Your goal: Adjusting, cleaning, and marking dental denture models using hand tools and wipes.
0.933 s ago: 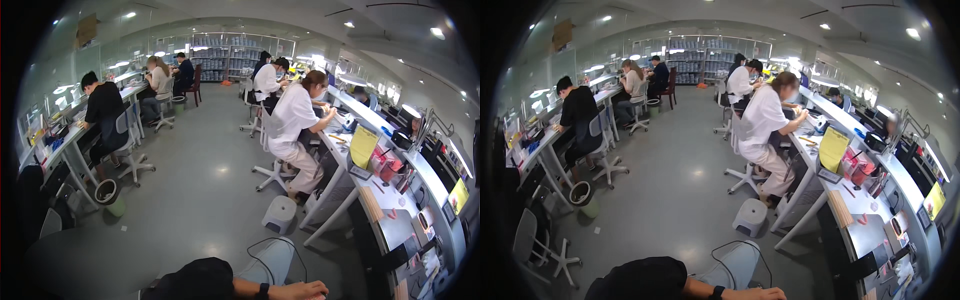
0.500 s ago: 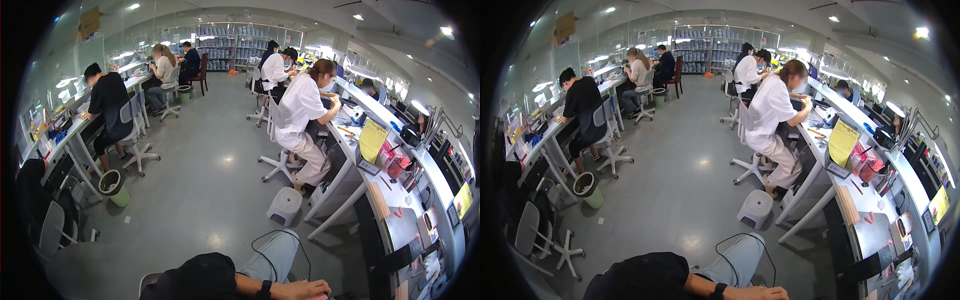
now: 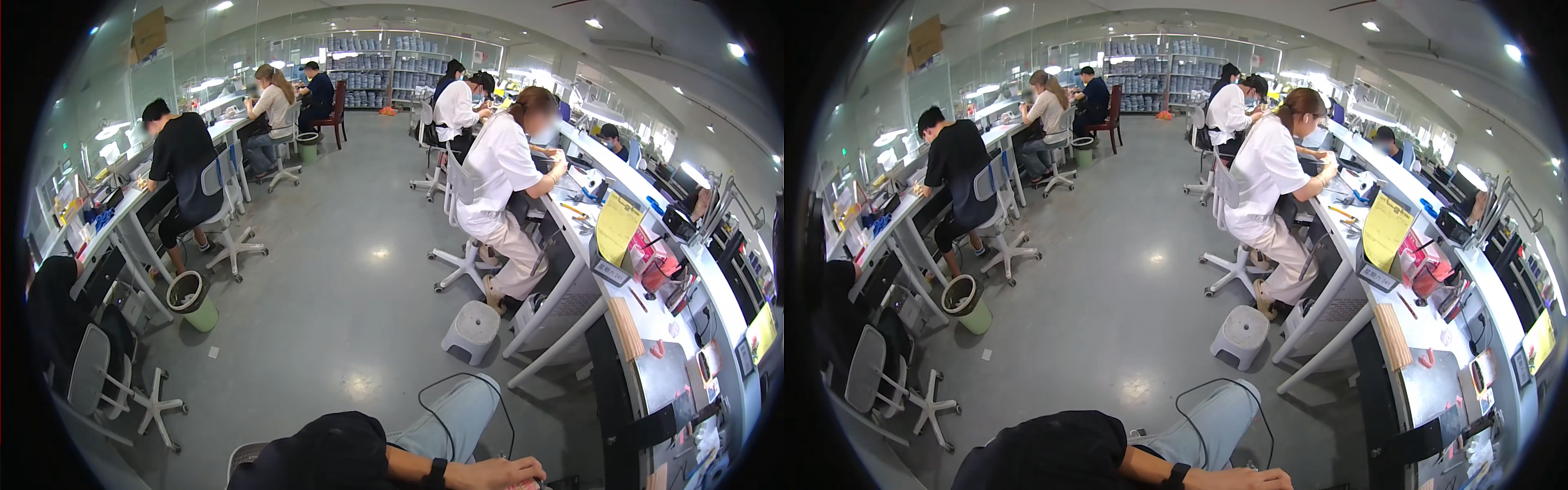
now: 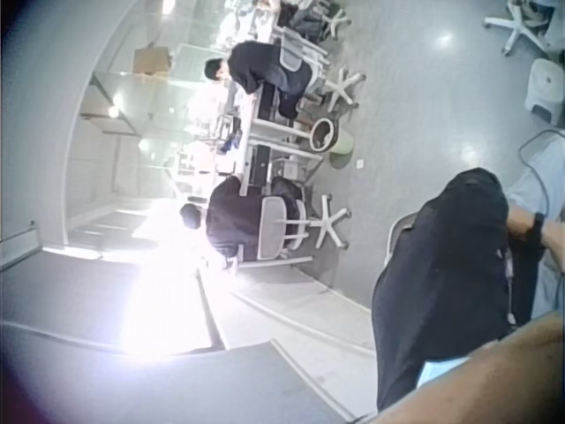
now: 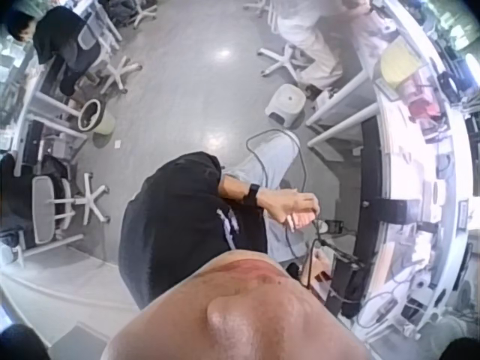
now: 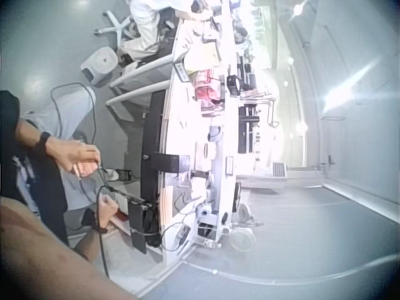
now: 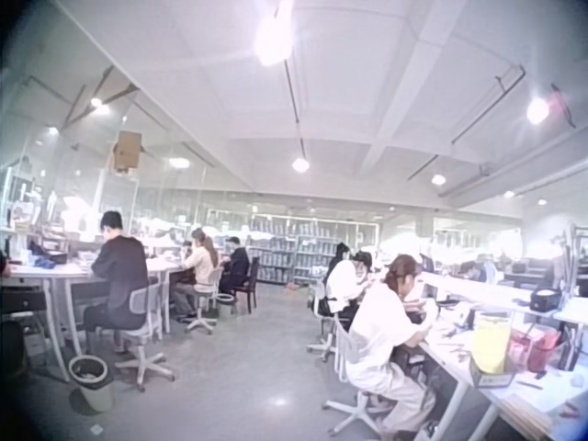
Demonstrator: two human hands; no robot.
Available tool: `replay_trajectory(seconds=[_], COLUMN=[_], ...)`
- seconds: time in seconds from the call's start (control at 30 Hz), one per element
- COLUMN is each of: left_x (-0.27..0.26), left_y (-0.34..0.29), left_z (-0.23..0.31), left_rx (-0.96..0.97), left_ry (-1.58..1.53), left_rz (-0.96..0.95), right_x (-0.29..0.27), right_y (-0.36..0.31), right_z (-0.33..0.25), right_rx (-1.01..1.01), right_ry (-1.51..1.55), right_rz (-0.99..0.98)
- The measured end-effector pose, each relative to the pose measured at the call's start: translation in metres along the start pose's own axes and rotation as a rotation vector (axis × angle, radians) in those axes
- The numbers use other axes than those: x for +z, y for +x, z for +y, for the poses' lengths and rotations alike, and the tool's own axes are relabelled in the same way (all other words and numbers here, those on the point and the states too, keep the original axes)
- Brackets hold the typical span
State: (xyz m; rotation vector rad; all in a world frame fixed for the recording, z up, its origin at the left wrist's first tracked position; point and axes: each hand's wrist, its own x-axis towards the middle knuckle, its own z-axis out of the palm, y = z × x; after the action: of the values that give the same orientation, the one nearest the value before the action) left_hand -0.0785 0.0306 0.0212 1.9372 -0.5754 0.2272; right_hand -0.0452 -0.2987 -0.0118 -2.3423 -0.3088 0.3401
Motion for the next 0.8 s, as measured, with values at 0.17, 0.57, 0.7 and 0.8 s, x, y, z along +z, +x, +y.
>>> replay_trajectory(seconds=[0.17, 0.57, 0.7, 0.8], left_x=[0.006, -0.070, -0.072, -0.082], left_y=[0.016, 0.181, 0.254, 0.302], left_z=[-0.011, -0.083, -0.109, -0.119], left_rx=[-0.031, -0.156, -0.051, 0.031], left_ry=[-0.045, -0.942, -1.186, -1.146], left_rz=[-0.014, 0.132, 0.006, -0.075], right_x=[-0.004, -0.045, -0.077, -0.108], right_y=[-0.012, 0.073, 0.149, 0.174], right_z=[0.092, 0.310, 0.334, 0.342], right_rx=[0.184, 0.341, 0.272, 0.235], right_ry=[0.158, 0.291, 0.243, 0.197], right_rz=[-0.130, -0.317, -0.281, -0.249])
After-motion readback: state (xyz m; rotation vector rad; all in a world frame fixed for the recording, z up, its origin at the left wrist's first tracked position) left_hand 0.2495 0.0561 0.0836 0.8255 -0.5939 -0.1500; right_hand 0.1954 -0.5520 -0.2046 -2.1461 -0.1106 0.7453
